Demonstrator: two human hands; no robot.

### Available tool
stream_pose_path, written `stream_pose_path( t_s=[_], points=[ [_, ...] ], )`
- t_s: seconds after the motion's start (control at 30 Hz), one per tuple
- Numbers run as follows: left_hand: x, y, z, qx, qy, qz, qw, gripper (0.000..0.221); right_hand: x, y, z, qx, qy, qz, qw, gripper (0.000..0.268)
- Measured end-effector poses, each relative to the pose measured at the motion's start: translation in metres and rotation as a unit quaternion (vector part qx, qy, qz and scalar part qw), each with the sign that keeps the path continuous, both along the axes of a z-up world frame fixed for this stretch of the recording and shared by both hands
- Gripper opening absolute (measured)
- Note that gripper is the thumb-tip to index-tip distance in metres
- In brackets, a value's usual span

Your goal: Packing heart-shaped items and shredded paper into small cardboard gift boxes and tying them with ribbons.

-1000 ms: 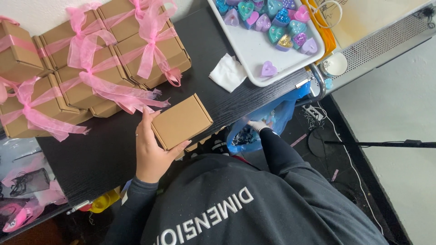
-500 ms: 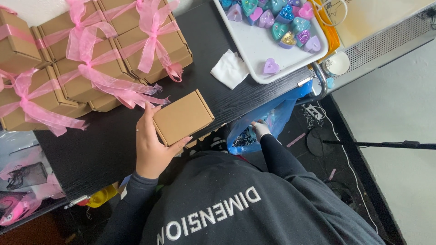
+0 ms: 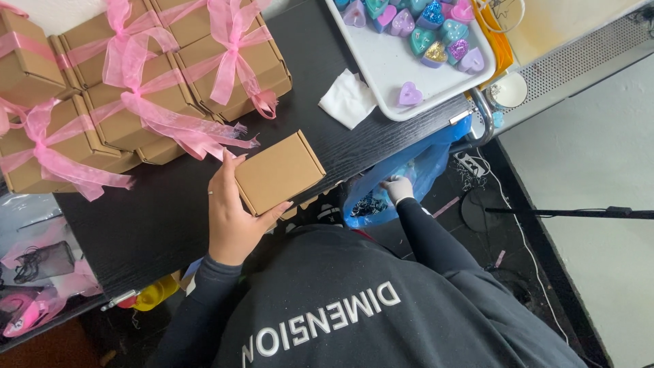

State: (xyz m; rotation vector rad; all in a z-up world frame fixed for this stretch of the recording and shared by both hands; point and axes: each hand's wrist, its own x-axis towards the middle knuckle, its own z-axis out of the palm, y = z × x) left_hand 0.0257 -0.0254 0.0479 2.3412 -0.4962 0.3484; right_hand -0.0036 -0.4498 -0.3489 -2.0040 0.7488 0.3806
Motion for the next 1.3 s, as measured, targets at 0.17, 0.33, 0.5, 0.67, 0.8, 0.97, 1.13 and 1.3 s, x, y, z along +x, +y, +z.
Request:
stream_pose_path(
  t_s=[0.17, 0.33, 0.5, 0.67, 0.8, 0.97, 1.13, 1.3],
  points=[
    [0.000, -0.002, 0.002, -0.026, 0.007, 0.005, 1.000, 0.118, 0.005, 0.008, 0.111, -0.024, -0.065, -0.007, 0.998, 0.026],
    [0.000, -0.001, 0.003, -0.041, 0.001, 0.011, 0.999, 0.120, 0.021, 0.013, 0.215, 0.107, -0.019, 0.005, 0.994, 0.032],
    [-0.001, 0.000, 0.000, -0.049, -0.015, 0.008, 0.999, 0.124, 0.035, 0.042, 0.354, 0.009, -0.001, 0.217, 0.976, 0.024],
    [-0.005, 0.004, -0.007, -0.023, -0.068, 0.025, 0.997, 0.122, 0.028, 0.055, 0.411, 0.044, -0.080, 0.260, 0.961, 0.023],
    [-0.011, 0.011, -0.017, 0.006, -0.140, 0.028, 0.990, 0.097, 0.019, 0.071, 0.447, 0.149, -0.169, 0.344, 0.912, 0.014],
    [-0.016, 0.002, 0.021, 0.011, -0.151, -0.023, 0.988, 0.052, 0.027, 0.102, 0.469, 0.224, -0.245, 0.431, 0.839, 0.022],
    [-0.014, -0.023, 0.055, -0.173, 0.041, -0.202, 0.963, 0.061, 0.037, 0.134, 0.484, 0.315, -0.298, 0.511, 0.742, 0.024],
    [-0.016, -0.025, 0.047, -0.340, 0.348, -0.279, 0.828, 0.042, 0.027, 0.139, 0.468, 0.471, -0.271, 0.238, 0.805, 0.026]
  ],
)
